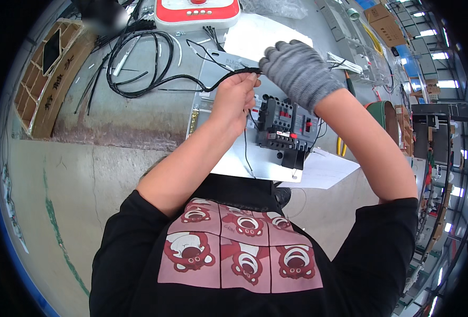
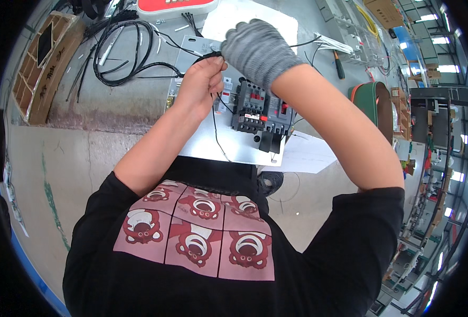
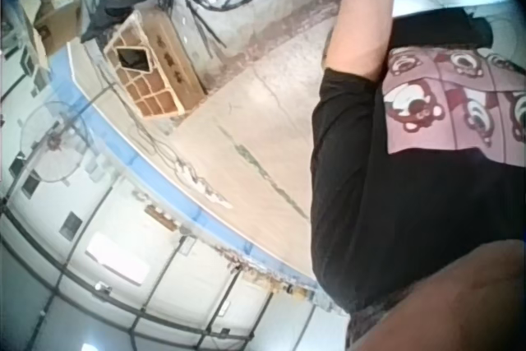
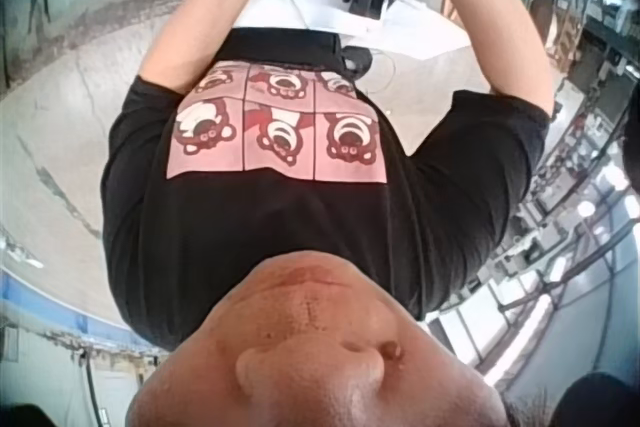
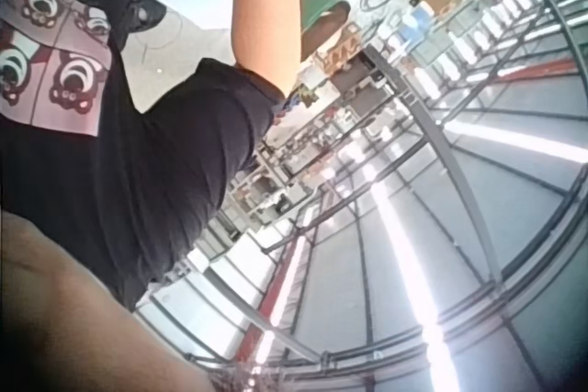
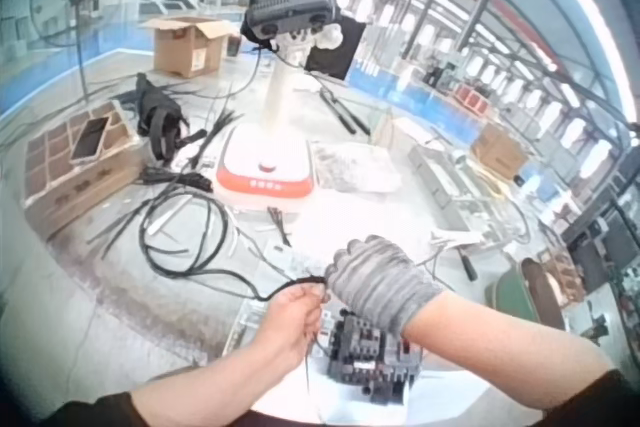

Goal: The person wires an electrical control panel by stripping black wires, inserting them into terminal blocks, and tightening screws. They repeatedly reference a wiring diagram on the table and use pliers and a screwdriver to secure connections.

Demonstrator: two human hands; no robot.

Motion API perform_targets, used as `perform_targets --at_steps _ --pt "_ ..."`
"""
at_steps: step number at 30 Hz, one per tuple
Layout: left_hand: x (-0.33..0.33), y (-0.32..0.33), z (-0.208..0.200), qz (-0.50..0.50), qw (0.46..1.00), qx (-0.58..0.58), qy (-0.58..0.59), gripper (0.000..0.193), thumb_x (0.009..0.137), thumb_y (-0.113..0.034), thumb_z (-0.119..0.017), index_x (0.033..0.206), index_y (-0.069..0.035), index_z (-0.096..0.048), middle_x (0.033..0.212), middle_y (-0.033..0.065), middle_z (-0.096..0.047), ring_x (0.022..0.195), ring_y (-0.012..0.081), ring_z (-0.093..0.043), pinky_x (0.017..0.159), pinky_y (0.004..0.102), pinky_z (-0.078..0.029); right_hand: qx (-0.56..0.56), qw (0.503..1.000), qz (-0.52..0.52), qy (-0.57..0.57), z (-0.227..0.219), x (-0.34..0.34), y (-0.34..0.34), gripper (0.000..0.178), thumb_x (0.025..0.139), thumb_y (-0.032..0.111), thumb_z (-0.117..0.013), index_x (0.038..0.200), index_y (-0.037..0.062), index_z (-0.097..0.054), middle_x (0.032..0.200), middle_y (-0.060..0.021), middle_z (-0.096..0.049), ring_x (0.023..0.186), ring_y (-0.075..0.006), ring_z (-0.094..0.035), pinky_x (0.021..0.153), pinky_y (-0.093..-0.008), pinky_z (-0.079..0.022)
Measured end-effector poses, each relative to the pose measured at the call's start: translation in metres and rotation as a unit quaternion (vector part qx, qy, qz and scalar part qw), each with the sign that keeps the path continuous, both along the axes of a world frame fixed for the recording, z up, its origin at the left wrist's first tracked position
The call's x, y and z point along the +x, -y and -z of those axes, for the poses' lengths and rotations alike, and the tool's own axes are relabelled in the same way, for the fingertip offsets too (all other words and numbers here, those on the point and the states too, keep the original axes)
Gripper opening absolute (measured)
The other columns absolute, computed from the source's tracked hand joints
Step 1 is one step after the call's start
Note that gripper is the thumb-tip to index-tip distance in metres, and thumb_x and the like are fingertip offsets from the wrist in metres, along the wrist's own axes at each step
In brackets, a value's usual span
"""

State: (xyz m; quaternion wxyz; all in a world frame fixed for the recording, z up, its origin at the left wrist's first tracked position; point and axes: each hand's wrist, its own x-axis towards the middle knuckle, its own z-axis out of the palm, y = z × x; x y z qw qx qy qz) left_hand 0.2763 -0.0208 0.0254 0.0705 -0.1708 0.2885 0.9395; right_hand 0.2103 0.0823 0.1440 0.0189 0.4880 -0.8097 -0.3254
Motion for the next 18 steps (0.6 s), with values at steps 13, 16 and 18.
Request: perform_targets --at_steps 13,16,18 --pt "0.004 0.001 0.004 0.015 1.0 -0.02 0.002 0.012 0.094 -0.014 -0.062 0.096 -0.002 -0.059 0.083 0.0019 -0.059 0.054 0.0041 -0.038 0.049 0.0209 -0.031 -0.177 0.982 0.071 -0.016 0.004 0.006 -0.051 0.035 0.073 0.011 -0.065 0.108 0.0134 -0.066 0.102 -0.0057 -0.063 0.101 -0.0258 -0.06 0.09 -0.0384 -0.048" --pt "0.006 -0.002 0.004 0.02 1.0 -0.016 -0.006 0.011 0.094 -0.014 -0.062 0.096 -0.002 -0.059 0.083 0.0018 -0.059 0.054 0.0042 -0.038 0.049 0.0209 -0.031 -0.196 0.979 0.055 0.005 0.009 0.008 -0.055 0.028 0.075 0.009 -0.062 0.102 0.0114 -0.067 0.096 -0.0078 -0.062 0.094 -0.027 -0.059 0.085 -0.0392 -0.048" --pt "0.008 -0.003 0.006 0.021 1.0 -0.012 -0.006 0.011 0.094 -0.013 -0.062 0.095 -0.003 -0.06 0.083 0.0017 -0.06 0.054 0.004 -0.038 0.049 0.0206 -0.031 -0.221 0.974 0.033 0.031 0.011 0.011 -0.048 0.026 0.075 0.008 -0.061 0.101 0.0104 -0.067 0.094 -0.0084 -0.061 0.092 -0.0272 -0.059 0.083 -0.0394 -0.048"
